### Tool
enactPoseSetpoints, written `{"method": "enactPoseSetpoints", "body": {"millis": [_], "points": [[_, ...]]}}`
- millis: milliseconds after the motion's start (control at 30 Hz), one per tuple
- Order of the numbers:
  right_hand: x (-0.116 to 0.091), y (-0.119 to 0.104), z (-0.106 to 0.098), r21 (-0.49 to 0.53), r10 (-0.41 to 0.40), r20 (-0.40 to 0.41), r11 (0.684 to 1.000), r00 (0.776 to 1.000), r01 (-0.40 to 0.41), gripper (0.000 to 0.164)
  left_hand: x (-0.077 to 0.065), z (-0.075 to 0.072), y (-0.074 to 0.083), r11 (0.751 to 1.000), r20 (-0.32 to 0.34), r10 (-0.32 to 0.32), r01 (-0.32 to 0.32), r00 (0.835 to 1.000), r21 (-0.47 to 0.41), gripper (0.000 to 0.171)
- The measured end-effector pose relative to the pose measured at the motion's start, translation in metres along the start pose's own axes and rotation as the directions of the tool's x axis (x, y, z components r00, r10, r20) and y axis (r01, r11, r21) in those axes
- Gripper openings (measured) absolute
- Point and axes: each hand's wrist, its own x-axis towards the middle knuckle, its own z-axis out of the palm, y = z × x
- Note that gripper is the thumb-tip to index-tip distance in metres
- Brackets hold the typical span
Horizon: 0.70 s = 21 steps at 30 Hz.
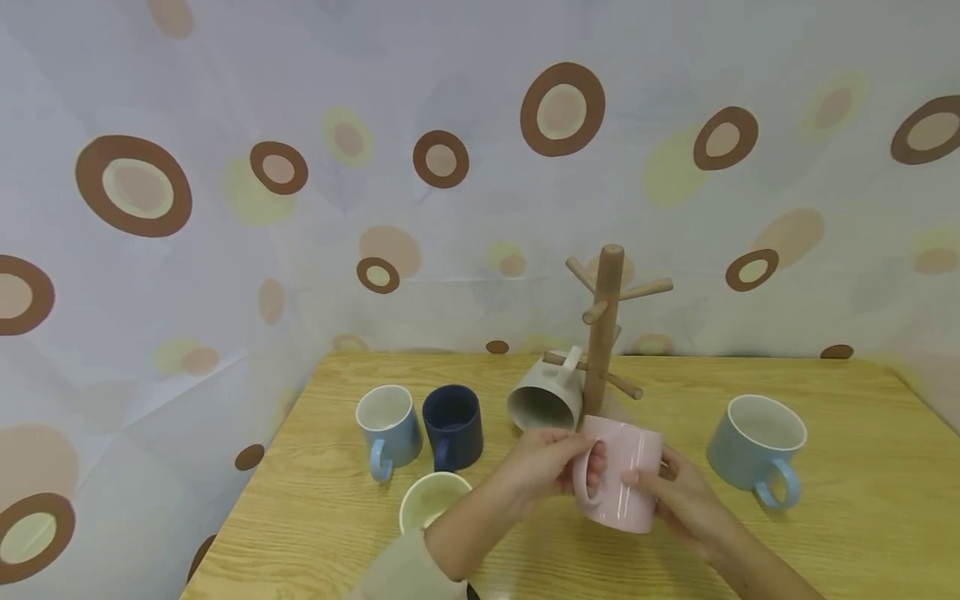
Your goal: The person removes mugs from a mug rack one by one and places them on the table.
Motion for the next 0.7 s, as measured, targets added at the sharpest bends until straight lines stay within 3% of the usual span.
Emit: {"method": "enactPoseSetpoints", "body": {"millis": [200, 400, 533, 700], "points": [[0.002, 0.001, -0.004, -0.076, -0.031, 0.088, 0.996, 0.996, 0.038, 0.068, -0.008, -0.001, -0.004, 0.999, -0.018, -0.039, 0.038, 0.999, -0.03, 0.029], [-0.001, 0.002, -0.005, -0.115, -0.115, 0.191, 0.984, 0.975, 0.139, 0.068, -0.02, 0.001, -0.011, 0.992, -0.019, -0.078, 0.076, 0.997, -0.101, 0.029], [-0.003, 0.003, -0.005, -0.108, -0.176, 0.254, 0.972, 0.951, 0.209, 0.065, -0.029, 0.003, -0.016, 0.988, -0.007, -0.071, 0.069, 0.997, -0.139, 0.029], [-0.004, 0.003, -0.006, -0.046, -0.258, 0.352, 0.955, 0.9, 0.292, 0.056, -0.04, 0.007, -0.025, 0.978, 0.008, -0.053, 0.054, 0.999, -0.202, 0.027]]}}
